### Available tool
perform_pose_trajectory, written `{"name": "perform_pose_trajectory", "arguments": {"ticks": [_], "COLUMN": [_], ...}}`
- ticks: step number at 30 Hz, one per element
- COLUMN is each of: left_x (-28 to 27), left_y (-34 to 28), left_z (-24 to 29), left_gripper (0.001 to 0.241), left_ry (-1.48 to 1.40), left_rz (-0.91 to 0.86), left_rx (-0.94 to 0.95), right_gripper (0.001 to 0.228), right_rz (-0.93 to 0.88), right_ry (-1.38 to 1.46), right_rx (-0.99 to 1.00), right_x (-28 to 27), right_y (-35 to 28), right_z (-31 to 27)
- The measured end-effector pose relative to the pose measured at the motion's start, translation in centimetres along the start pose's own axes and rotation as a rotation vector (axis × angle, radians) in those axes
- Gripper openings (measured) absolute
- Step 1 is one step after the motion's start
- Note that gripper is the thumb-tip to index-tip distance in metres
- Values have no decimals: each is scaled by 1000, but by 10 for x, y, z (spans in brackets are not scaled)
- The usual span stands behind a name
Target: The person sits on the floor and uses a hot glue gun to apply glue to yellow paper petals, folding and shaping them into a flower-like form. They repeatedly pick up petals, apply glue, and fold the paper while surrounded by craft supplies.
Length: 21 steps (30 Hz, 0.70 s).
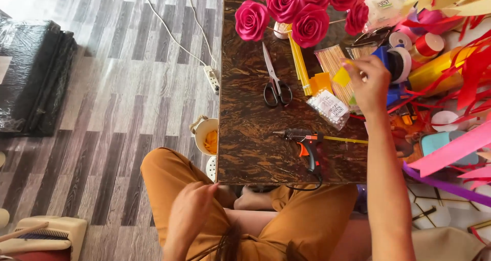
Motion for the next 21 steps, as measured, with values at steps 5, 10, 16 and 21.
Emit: {"name": "perform_pose_trajectory", "arguments": {"ticks": [5,10,16,21], "left_x": [2,24,-2,30], "left_y": [46,81,95,104], "left_z": [145,204,180,123], "left_gripper": [37,71,47,54], "left_ry": [-657,-1068,-1198,-1286], "left_rz": [-47,-28,204,267], "left_rx": [433,615,376,246], "right_gripper": [19,24,11,42], "right_rz": [212,206,90,253], "right_ry": [409,581,503,-195], "right_rx": [390,603,435,600], "right_x": [-28,0,-4,-12], "right_y": [-62,-134,-145,-189], "right_z": [-55,-105,-169,-122]}}
Point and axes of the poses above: each hand's wrist, its own y-axis towards the middle knuckle, its own x-axis out of the palm, z = x × y, the point moved 10 cm from there along y, towards the middle knuckle, and after that the axes turned 9 degrees about x, right-handed, at the moved point
